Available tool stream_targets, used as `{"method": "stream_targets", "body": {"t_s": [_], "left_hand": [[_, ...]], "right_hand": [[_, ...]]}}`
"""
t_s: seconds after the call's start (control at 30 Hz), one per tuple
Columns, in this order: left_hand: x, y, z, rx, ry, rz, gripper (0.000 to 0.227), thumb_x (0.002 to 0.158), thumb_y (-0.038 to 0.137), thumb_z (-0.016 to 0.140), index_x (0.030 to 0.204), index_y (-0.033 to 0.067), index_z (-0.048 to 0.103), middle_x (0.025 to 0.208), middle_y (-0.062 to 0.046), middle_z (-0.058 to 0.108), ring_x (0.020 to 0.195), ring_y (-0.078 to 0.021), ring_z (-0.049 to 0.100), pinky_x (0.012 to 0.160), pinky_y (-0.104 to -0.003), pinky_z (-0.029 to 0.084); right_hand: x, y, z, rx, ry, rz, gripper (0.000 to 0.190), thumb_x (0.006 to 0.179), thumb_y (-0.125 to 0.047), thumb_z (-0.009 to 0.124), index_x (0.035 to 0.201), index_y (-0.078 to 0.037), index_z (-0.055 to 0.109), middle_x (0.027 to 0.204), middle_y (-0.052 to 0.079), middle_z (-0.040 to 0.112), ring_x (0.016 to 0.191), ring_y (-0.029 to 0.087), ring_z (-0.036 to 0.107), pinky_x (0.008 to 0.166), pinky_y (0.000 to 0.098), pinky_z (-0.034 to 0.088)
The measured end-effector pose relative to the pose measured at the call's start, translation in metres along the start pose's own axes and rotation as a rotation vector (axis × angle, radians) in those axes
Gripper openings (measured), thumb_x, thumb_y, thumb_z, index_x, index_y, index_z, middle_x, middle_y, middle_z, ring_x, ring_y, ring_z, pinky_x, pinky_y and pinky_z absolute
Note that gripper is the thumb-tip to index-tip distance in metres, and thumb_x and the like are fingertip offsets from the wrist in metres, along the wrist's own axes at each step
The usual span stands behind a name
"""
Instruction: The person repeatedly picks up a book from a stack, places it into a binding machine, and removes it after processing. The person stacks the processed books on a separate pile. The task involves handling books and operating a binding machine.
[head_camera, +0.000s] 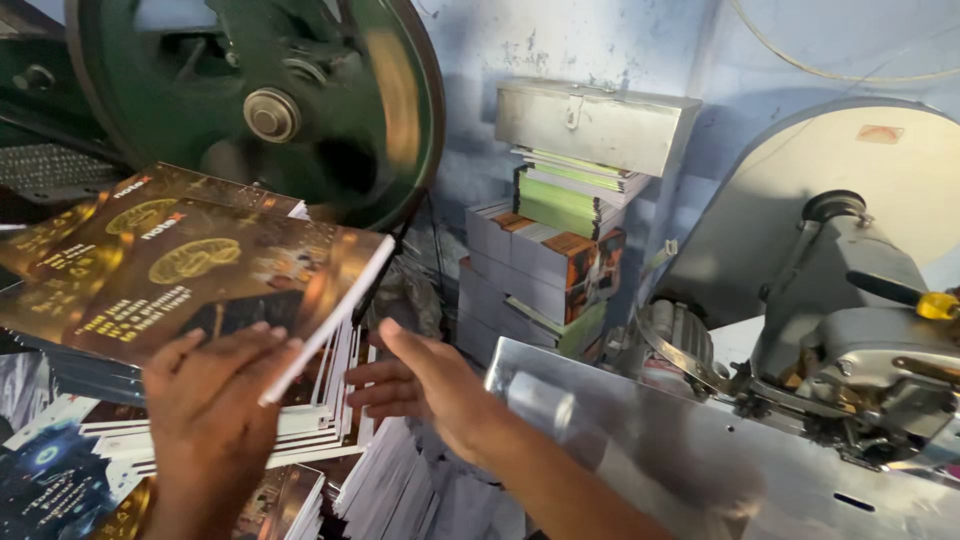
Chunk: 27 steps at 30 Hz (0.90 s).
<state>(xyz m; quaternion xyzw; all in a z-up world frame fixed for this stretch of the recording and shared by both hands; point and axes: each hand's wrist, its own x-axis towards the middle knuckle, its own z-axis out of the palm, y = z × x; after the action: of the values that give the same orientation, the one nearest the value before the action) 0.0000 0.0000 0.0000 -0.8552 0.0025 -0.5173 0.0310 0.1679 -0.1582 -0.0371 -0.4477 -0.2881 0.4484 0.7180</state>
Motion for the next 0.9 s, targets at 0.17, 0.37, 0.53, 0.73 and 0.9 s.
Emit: {"method": "stream_targets", "body": {"t_s": [0.17,0.37,0.53,0.73,0.9], "left_hand": [[-0.014,0.027,0.006,-0.095,0.002,0.102,0.041,0.074,-0.003,0.067,0.113,0.0087,0.073,0.120,-0.006,0.070,0.117,-0.0214,0.067,0.116,-0.047,0.034],[-0.025,0.042,0.020,-0.159,-0.119,0.140,0.060,0.072,0.042,0.077,0.118,0.0052,0.067,0.124,-0.009,0.067,0.121,-0.0274,0.063,0.112,-0.054,0.037],[-0.006,0.064,0.011,-0.277,-0.230,0.141,0.059,0.077,0.053,0.079,0.115,0.0083,0.069,0.123,-0.008,0.068,0.116,-0.0293,0.064,0.108,-0.051,0.041],[0.036,0.087,0.036,-0.320,-0.253,0.097,0.041,0.085,0.027,0.077,0.119,0.0077,0.068,0.128,-0.012,0.067,0.124,-0.0340,0.060,0.108,-0.047,0.043],[0.073,0.107,0.089,-0.374,-0.259,0.172,0.065,0.083,0.022,0.076,0.140,-0.0033,0.058,0.141,-0.022,0.060,0.135,-0.0411,0.052,0.114,-0.056,0.031]], "right_hand": [[0.010,-0.002,0.027,0.082,0.044,-0.008,0.050,0.096,-0.044,0.065,0.124,-0.004,0.059,0.104,0.014,0.069,0.092,0.026,0.072,0.083,0.0423,0.062],[-0.014,-0.005,0.018,0.132,0.188,-0.048,0.043,0.091,-0.027,0.067,0.128,-0.005,0.062,0.106,0.011,0.071,0.093,0.024,0.072,0.086,0.0440,0.062],[-0.065,-0.013,-0.022,0.126,0.192,-0.207,0.051,0.092,-0.020,0.063,0.140,-0.002,0.056,0.127,0.010,0.070,0.110,0.022,0.071,0.098,0.0387,0.058],[-0.135,0.001,-0.091,-0.086,0.327,-0.175,0.050,0.092,-0.019,0.064,0.139,-0.002,0.060,0.128,0.004,0.073,0.111,0.016,0.068,0.093,0.0330,0.057],[-0.180,0.023,-0.139,-0.125,0.518,-0.040,0.048,0.090,-0.021,0.069,0.135,-0.005,0.067,0.111,0.004,0.073,0.096,0.014,0.067,0.076,0.0321,0.056]]}}
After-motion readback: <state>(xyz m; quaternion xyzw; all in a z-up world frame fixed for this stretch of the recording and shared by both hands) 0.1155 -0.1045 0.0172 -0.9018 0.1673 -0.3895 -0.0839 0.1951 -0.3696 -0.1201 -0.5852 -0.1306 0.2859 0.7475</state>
